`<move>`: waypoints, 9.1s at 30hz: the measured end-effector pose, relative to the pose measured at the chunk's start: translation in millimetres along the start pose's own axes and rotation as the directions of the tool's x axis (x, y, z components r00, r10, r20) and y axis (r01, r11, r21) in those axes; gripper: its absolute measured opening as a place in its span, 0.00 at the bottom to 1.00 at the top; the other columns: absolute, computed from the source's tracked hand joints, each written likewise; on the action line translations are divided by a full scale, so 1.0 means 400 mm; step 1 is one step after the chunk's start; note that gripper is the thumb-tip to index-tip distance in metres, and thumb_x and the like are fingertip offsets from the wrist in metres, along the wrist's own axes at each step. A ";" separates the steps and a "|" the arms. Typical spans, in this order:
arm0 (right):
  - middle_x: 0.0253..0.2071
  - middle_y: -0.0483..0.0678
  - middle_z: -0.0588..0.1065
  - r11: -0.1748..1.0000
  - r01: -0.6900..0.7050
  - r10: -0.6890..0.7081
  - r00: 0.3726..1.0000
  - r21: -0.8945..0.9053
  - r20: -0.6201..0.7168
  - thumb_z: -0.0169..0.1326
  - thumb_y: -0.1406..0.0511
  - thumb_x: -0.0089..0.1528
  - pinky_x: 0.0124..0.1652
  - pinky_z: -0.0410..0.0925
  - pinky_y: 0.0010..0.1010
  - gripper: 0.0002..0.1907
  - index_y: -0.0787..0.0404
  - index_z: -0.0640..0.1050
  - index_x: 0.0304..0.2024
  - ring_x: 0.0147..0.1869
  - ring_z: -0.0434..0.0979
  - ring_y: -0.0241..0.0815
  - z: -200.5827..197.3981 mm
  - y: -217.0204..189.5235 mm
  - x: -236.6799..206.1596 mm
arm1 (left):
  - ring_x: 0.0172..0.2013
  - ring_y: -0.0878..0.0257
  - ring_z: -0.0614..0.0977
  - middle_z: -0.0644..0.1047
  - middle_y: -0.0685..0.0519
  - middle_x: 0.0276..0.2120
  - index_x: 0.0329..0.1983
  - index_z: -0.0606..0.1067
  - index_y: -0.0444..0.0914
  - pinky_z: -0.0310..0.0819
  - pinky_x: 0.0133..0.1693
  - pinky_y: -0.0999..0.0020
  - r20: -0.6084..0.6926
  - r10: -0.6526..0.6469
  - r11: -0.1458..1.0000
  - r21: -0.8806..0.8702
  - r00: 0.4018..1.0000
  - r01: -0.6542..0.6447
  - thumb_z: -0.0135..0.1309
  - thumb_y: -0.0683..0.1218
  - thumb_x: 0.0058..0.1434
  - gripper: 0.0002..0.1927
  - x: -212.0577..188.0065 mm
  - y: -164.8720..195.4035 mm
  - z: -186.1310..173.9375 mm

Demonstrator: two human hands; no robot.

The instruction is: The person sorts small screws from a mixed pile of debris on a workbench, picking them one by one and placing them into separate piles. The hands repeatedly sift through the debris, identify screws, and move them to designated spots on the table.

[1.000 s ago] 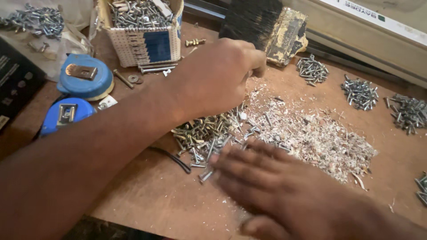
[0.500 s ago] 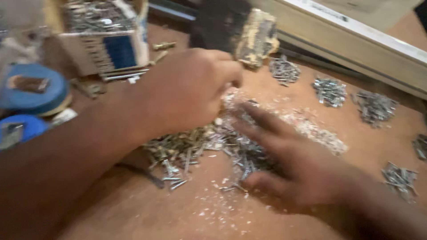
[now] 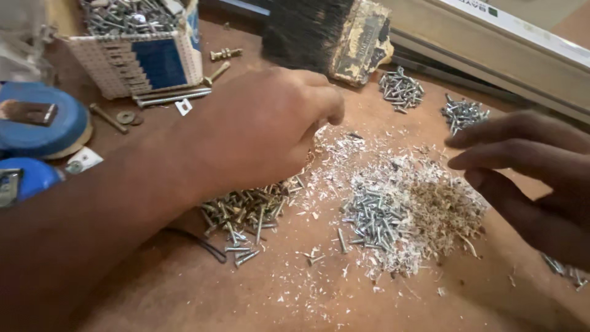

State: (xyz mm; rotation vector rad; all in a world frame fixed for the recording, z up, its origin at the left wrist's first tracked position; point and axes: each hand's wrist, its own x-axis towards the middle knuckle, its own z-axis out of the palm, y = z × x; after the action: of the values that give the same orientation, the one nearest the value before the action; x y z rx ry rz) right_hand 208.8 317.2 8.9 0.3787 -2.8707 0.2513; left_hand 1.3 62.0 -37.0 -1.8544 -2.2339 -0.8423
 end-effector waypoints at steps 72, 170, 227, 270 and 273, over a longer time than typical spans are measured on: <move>0.42 0.44 0.78 0.986 -0.058 0.020 0.972 0.154 0.233 0.56 0.60 0.66 0.45 0.72 0.32 0.09 0.57 0.82 0.42 0.46 0.80 0.41 0.027 0.002 -0.055 | 0.44 0.50 0.83 0.82 0.51 0.45 0.49 0.81 0.43 0.77 0.44 0.55 0.125 -0.005 1.000 -0.015 0.992 0.007 0.51 0.40 0.54 0.19 -0.007 0.020 0.011; 0.24 0.47 0.76 0.527 -0.774 0.685 0.632 0.352 0.363 0.61 0.66 0.63 0.25 0.61 0.31 0.06 0.61 0.82 0.41 0.24 0.65 0.35 0.080 -0.041 0.016 | 0.43 0.48 0.81 0.77 0.45 0.36 0.34 0.76 0.34 0.75 0.45 0.53 0.061 0.208 0.978 -0.010 0.976 -0.208 0.54 0.39 0.54 0.05 -0.016 0.090 0.067; 0.35 0.52 0.86 0.215 -0.626 0.206 0.779 0.749 0.592 0.54 0.72 0.67 0.39 0.77 0.30 0.09 0.69 0.82 0.48 0.38 0.85 0.39 0.033 0.009 -0.072 | 0.39 0.58 0.88 0.85 0.50 0.39 0.48 0.81 0.40 0.81 0.43 0.64 0.029 -0.030 0.880 -0.472 0.999 0.040 0.55 0.40 0.62 0.12 -0.017 0.133 0.044; 0.37 0.45 0.84 0.712 -0.262 0.435 0.893 0.651 -0.117 0.63 0.72 0.58 0.41 0.79 0.25 0.10 0.59 0.84 0.43 0.41 0.88 0.36 0.138 -0.201 -0.049 | 0.31 0.73 0.85 0.85 0.56 0.30 0.44 0.83 0.38 0.81 0.34 0.76 0.460 -0.358 0.419 -0.699 0.813 0.580 0.64 0.43 0.52 0.15 -0.004 0.179 0.048; 0.40 0.47 0.83 0.830 -0.148 0.288 0.939 0.538 -0.186 0.61 0.73 0.58 0.41 0.77 0.25 0.12 0.60 0.84 0.44 0.44 0.86 0.36 0.129 -0.197 -0.051 | 0.31 0.73 0.83 0.84 0.55 0.30 0.41 0.83 0.36 0.81 0.34 0.76 0.471 -0.371 0.380 -0.709 0.801 0.593 0.64 0.43 0.53 0.11 -0.006 0.177 0.056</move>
State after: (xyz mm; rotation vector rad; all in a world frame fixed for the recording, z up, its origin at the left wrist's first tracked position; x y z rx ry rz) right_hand 239.0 236.6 -34.8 0.0842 -2.5395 1.0497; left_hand 73.9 77.6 -32.7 -1.5206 -2.8889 -2.2851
